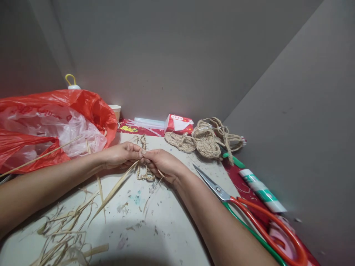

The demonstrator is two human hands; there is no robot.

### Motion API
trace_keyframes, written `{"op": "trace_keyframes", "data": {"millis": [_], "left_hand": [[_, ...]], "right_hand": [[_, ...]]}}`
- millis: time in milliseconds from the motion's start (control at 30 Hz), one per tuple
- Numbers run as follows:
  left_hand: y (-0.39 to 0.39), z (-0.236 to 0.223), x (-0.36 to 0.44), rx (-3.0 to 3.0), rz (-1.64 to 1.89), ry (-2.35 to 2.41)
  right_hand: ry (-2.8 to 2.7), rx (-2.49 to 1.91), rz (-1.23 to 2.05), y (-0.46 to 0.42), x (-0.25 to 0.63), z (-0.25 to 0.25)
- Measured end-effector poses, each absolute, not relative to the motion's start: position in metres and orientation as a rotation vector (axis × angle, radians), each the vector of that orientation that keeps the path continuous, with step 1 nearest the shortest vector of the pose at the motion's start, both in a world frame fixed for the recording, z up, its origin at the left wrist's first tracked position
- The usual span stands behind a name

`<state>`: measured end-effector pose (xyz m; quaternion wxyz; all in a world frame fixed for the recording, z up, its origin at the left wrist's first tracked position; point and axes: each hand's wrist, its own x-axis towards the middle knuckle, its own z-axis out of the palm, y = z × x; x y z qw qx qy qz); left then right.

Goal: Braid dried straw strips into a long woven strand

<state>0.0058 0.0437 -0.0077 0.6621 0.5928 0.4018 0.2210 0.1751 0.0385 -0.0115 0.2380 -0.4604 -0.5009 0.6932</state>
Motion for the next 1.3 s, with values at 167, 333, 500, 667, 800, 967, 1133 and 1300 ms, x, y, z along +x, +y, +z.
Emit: {"op": "trace_keyframes", "data": {"millis": [167, 333, 500, 667, 800, 967, 1133, 1300], "left_hand": [[0.044, 0.003, 0.002, 1.627, 0.413, 1.047], [0.041, 0.013, 0.003, 1.972, 0.378, 1.206], [0.022, 0.010, 0.014, 2.372, 0.410, 1.436], [0.008, -0.002, 0.023, 2.685, 0.235, 1.504], [-0.001, -0.004, 0.026, 2.747, 0.207, 1.422], [-0.007, 0.012, 0.023, 2.600, 0.254, 1.189], [0.029, 0.020, 0.005, 1.888, 0.953, 1.292], [0.044, -0.005, 0.008, 1.342, 0.711, 1.166]], "right_hand": [[-1.199, -1.247, 1.972, 0.036, 0.171, -0.010], [-1.071, -1.271, 1.900, 0.031, 0.165, -0.012], [-0.969, -1.257, 1.841, 0.023, 0.157, -0.014], [-0.920, -1.257, 1.846, 0.019, 0.152, -0.017], [-0.911, -1.220, 1.870, 0.021, 0.154, -0.020], [-0.958, -1.157, 1.899, 0.027, 0.160, -0.017], [-0.993, -1.114, 1.938, 0.033, 0.167, -0.012], [-1.061, -1.092, 1.986, 0.036, 0.170, -0.018]]}}
